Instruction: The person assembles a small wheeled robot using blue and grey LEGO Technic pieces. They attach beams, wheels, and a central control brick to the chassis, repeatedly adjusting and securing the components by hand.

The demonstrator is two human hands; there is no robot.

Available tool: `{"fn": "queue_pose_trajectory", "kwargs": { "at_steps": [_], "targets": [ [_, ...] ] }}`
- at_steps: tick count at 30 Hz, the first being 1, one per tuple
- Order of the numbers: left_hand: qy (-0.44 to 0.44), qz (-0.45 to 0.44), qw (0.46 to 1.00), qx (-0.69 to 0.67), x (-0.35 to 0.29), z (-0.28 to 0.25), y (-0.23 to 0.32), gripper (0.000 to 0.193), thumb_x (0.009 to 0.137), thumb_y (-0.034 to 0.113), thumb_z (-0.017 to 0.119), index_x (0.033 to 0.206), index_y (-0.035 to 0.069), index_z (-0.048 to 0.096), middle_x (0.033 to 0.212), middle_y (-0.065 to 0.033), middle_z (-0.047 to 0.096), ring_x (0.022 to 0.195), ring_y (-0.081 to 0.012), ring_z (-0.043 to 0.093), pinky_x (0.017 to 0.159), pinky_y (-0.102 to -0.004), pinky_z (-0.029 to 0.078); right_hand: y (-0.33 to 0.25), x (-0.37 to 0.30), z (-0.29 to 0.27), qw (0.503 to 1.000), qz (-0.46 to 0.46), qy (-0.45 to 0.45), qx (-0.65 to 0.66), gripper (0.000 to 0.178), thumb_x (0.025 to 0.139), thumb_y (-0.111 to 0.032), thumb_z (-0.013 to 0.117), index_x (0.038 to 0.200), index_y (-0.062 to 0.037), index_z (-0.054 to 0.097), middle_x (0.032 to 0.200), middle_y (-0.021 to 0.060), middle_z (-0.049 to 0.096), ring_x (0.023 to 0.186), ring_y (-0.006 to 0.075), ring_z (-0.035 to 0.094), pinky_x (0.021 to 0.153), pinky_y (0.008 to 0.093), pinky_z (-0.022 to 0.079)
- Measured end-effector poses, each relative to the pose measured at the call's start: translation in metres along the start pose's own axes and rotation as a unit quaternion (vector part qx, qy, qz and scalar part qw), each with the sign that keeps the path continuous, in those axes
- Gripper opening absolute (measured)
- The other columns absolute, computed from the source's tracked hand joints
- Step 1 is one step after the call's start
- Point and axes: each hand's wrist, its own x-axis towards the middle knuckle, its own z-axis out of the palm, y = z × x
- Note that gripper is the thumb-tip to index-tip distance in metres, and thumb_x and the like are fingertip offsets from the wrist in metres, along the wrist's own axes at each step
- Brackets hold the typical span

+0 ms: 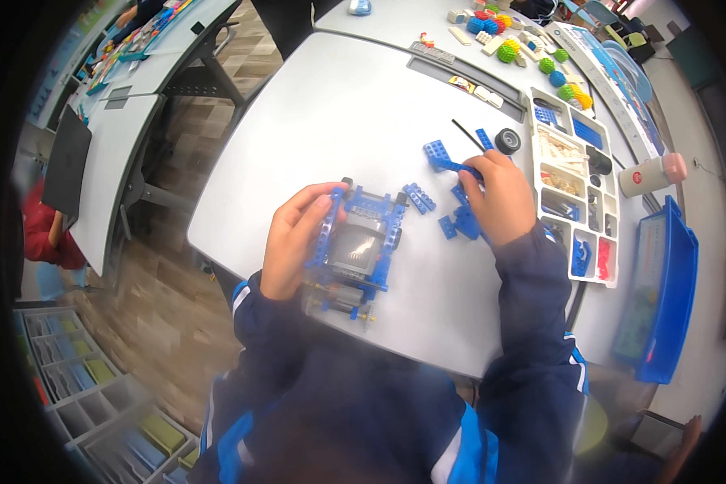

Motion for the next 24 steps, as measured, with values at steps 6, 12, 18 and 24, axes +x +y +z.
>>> {"fn": "queue_pose_trajectory", "kwargs": {
  "at_steps": [6, 12, 18, 24],
  "targets": [
    [0.011, 0.004, 0.999, 0.043, -0.005, 0.004, 0.004, 0.031, 0.100, 0.019, 0.058, 0.123, -0.001, 0.063, 0.083, -0.0027, 0.065, 0.078, -0.0051, 0.058, 0.070, -0.0194, 0.045, 0.020, 0.001, 0.009, 0.998, 0.018, -0.063, -0.008, 0.020, 0.082, -0.011, 0.074, 0.097, -0.0004, 0.069, 0.082, 0.0119, 0.063, 0.081, 0.0269, 0.062, 0.074, 0.0366, 0.049],
    [0.023, 0.018, 0.999, 0.043, -0.013, 0.005, 0.003, 0.030, 0.100, 0.017, 0.057, 0.123, -0.002, 0.062, 0.079, -0.0016, 0.063, 0.075, -0.0049, 0.056, 0.069, -0.0205, 0.044, 0.020, 0.001, -0.007, 0.986, 0.022, -0.156, 0.060, 0.019, 0.080, -0.010, 0.073, 0.097, -0.0026, 0.069, 0.087, 0.0111, 0.066, 0.087, 0.0266, 0.064, 0.077, 0.0380, 0.050],
    [0.041, 0.021, 0.997, 0.058, -0.022, 0.002, 0.000, 0.029, 0.101, 0.015, 0.055, 0.123, -0.002, 0.062, 0.079, -0.0020, 0.062, 0.076, -0.0054, 0.055, 0.071, -0.0204, 0.043, 0.020, -0.006, -0.029, 0.986, 0.023, -0.159, 0.046, 0.021, 0.079, -0.008, 0.074, 0.099, -0.0032, 0.070, 0.089, 0.0098, 0.067, 0.084, 0.0225, 0.065, 0.076, 0.0342, 0.050],
    [0.027, 0.009, 0.998, 0.059, -0.024, 0.002, 0.003, 0.031, 0.101, 0.016, 0.055, 0.125, -0.002, 0.061, 0.081, -0.0025, 0.063, 0.076, -0.0052, 0.055, 0.071, -0.0205, 0.043, 0.047, -0.001, -0.007, 0.997, 0.054, -0.024, -0.042, 0.019, 0.080, -0.006, 0.073, 0.099, -0.0035, 0.069, 0.087, 0.0099, 0.065, 0.078, 0.0217, 0.064, 0.072, 0.0345, 0.050]
  ]
}}
